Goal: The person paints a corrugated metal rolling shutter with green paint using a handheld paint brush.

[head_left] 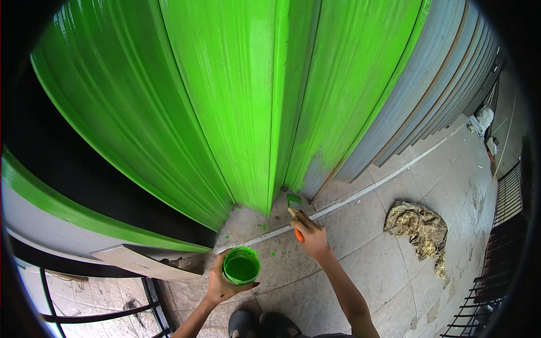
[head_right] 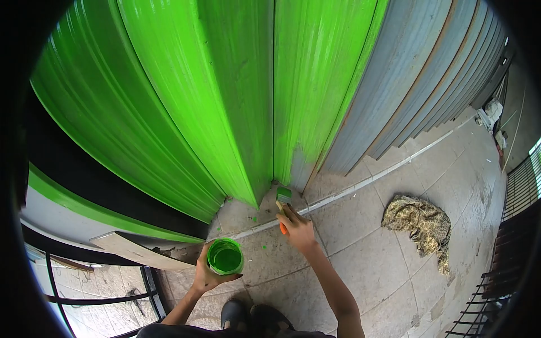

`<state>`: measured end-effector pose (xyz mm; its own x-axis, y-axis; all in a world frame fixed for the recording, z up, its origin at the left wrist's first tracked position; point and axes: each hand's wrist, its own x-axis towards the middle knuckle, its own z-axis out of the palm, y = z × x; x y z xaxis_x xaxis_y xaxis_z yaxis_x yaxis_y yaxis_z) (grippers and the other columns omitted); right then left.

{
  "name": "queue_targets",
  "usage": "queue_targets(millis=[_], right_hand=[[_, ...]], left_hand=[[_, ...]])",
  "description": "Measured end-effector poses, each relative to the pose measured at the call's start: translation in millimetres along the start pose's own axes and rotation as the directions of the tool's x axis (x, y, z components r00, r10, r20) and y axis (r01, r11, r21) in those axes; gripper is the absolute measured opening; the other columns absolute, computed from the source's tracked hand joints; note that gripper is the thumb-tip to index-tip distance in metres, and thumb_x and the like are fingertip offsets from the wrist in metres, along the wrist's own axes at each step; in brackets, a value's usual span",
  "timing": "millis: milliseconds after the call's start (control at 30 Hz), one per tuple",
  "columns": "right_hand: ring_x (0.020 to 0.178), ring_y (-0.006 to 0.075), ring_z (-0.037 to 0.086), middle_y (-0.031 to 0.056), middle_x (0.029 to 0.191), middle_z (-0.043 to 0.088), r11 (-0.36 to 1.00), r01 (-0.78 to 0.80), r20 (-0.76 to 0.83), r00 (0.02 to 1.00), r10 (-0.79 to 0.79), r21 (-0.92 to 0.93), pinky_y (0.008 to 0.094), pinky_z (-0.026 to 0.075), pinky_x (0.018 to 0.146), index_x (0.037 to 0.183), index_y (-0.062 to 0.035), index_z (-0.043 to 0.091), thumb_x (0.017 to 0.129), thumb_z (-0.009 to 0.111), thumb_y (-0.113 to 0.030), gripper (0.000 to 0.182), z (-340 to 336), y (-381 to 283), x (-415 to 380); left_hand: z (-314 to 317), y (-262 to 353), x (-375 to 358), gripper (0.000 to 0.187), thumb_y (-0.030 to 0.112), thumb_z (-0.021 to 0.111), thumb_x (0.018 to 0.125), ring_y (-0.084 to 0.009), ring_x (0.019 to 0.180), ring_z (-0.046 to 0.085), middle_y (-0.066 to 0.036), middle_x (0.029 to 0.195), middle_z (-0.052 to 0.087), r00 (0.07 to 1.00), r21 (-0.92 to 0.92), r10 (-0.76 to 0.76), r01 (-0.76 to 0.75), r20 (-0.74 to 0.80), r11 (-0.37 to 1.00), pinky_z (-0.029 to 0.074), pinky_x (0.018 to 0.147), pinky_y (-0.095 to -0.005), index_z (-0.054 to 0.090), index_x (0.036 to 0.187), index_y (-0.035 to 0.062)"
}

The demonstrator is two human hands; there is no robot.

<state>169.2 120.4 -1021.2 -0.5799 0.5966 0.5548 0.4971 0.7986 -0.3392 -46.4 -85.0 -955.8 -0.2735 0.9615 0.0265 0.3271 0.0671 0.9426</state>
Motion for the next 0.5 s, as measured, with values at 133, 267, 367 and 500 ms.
queue_targets(millis=[133,267,367,500], right_hand=[[0.105,0.0267,0.068,0.0133,0.120,0.066,0.999,0.031,-0.087,0.996,-0.035,-0.037,0.0324,0.060,0.068,0.099,-0.0123,0.063,0.073,0.074,0.000,0.030,-17.5,10.9,27.6],[0.106,0.0279,0.067,0.0153,0.121,0.066,0.981,0.131,-0.256,0.953,-0.164,-0.143,0.0312,0.061,0.068,0.098,-0.0123,0.063,0.076,0.072,0.000,0.026,-60.5,-15.0,50.0],[0.107,0.0288,0.067,0.0164,0.121,0.065,0.975,0.150,-0.315,0.928,-0.197,-0.165,0.0313,0.061,0.069,0.098,-0.0126,0.063,0.078,0.072,-0.001,0.025,-75.7,-32.7,43.6],[0.109,0.0287,0.066,0.0160,0.123,0.064,0.991,0.131,-0.122,0.983,-0.134,-0.034,0.0330,0.061,0.069,0.098,-0.0127,0.062,0.077,0.073,-0.002,0.026,-41.6,-22.9,8.1]], left_hand=[[1.1,-2.4,1.3,0.093,0.027,0.096,0.056,-0.0209,0.105,0.064,-0.014,0.114,0.065,1.000,0.010,0.004,-0.004,0.002,1.000,0.051,0.094,-0.0347,0.045,0.128,-0.0011],[0.5,4.4,0.8,0.094,0.027,0.096,0.055,-0.0212,0.105,0.064,-0.014,0.113,0.065,1.000,0.008,0.003,-0.003,-0.008,1.000,0.051,0.094,-0.0349,0.045,0.128,-0.0020],[0.6,1.7,-0.5,0.094,0.028,0.096,0.054,-0.0212,0.105,0.064,-0.014,0.113,0.065,1.000,0.009,-0.015,0.015,-0.006,1.000,0.051,0.094,-0.0351,0.045,0.128,-0.0021],[2.7,-8.8,0.0,0.094,0.027,0.096,0.054,-0.0216,0.104,0.065,-0.014,0.113,0.065,1.000,0.018,0.017,-0.017,-0.009,1.000,0.051,0.094,-0.0353,0.045,0.128,-0.0015]])
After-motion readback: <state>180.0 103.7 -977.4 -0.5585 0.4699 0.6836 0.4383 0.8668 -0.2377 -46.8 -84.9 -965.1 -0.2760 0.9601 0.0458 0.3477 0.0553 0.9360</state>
